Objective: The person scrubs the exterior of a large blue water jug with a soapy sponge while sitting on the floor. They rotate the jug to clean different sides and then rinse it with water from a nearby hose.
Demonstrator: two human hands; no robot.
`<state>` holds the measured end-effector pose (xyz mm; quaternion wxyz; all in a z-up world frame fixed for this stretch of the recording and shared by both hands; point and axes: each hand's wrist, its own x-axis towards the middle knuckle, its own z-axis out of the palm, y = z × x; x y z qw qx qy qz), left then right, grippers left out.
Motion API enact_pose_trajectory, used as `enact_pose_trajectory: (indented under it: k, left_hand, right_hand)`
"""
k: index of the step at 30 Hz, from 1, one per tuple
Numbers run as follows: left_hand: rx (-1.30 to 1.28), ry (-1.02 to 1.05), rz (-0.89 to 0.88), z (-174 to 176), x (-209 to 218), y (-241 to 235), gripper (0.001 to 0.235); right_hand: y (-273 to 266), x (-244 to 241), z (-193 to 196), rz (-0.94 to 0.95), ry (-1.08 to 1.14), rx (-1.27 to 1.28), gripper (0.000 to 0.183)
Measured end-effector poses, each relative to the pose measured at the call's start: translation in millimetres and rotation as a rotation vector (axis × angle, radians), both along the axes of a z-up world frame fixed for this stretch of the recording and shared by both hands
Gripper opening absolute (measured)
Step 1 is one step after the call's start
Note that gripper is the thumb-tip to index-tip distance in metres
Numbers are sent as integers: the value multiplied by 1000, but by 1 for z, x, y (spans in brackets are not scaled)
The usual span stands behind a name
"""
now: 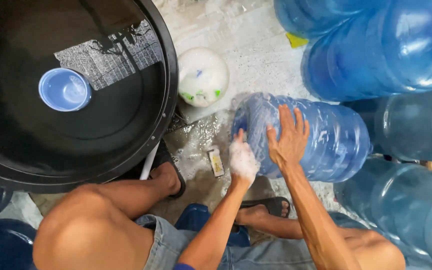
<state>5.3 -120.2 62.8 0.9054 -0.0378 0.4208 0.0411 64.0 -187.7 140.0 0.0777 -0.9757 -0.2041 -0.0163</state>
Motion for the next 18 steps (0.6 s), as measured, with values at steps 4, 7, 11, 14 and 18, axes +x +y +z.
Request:
enact_pose_trajectory:
  k: [4, 7, 11, 14, 18]
  left_hand:
    - [1845, 267, -99, -206, 62, -39, 45]
    - [2355, 287, -138, -216, 40, -44, 48]
    - [1128, 54, -74, -148, -70, -47, 41]
    - [103, 51, 282, -23, -29, -1, 39]
    - [76, 30, 321, -122, -32, -45, 37]
  right_hand:
    - [-5, -3, -4, 6, 1, 6, 61]
    - [-2, 5, -11, -8, -3, 25, 61]
    - [1, -7, -2, -45, 7, 37, 61]
    - [-3, -11, -9, -51, -19, 33, 61]
    - [-3, -5, -9, -47, -9, 48, 62]
